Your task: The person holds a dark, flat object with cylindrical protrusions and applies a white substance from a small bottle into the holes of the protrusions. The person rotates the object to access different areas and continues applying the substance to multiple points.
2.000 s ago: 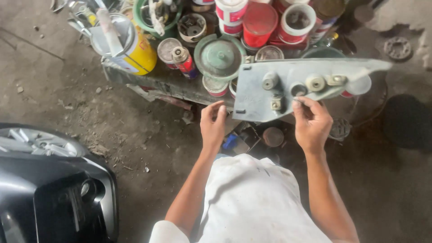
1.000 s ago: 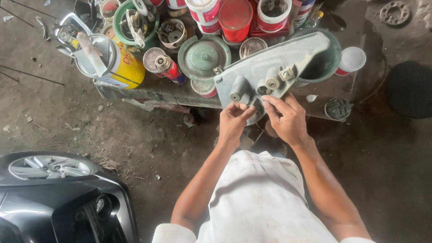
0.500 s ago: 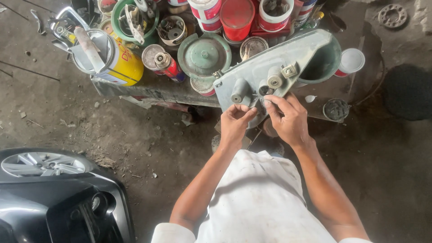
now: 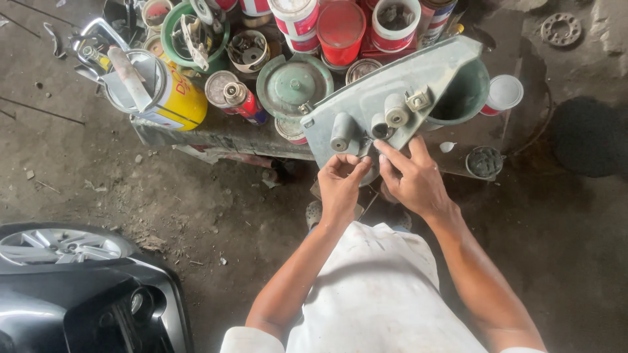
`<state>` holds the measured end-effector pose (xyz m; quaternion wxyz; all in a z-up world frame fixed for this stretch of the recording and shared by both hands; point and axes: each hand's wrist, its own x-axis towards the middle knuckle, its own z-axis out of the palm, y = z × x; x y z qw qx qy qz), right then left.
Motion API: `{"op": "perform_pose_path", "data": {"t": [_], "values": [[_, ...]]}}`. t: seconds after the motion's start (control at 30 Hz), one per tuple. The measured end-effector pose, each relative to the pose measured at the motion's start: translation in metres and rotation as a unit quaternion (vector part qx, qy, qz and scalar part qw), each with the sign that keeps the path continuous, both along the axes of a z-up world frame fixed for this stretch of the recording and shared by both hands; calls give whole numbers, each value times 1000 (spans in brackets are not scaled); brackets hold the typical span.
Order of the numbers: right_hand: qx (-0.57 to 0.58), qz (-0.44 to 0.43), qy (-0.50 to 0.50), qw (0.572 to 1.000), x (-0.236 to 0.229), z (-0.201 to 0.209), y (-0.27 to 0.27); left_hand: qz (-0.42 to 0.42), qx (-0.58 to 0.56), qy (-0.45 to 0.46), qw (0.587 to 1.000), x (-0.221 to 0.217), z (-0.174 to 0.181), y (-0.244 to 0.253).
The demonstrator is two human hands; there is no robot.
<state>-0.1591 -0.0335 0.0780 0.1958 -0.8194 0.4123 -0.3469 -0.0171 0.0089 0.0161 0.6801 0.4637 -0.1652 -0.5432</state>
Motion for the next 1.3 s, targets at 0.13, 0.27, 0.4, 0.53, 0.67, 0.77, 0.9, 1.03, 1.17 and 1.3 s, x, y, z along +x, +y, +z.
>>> {"op": "perform_pose_path", "data": {"t": [0.13,0.27,0.4,0.53,0.67,0.77,0.9,1.03,1.17,1.3], "values": [[-18,16,12,1000,2,10,2,13,-19,-15,1000,-3,1,2],[8,29,0,1000,-1,11,3,22,-22,-19,999,-6,10,2],[18,29,-16,999,-5,11,2,25,-16,7,1000,-6,18,2],[6,22,-37,999,-5,18,4,29,-19,8,999,-4,11,2],[30,16,-20,999,-5,13,8,33,-11,19,999,-3,13,2],[21,14,-21,999,-1,9,10,25,16,35,999,-1,13,2],[-3,-22,54,998,-4,10,13,1,74,-6,997,3,1,3],[64,-9,-57,996,-43,9,16,5,74,-21,997,1,-11,6],[82,-169,-107,976,-147,-83,1,19,87,-15,996,-2,-30,9],[131,-330,15,935,-274,-249,-31,64,98,-23,993,-16,-41,10]]}}
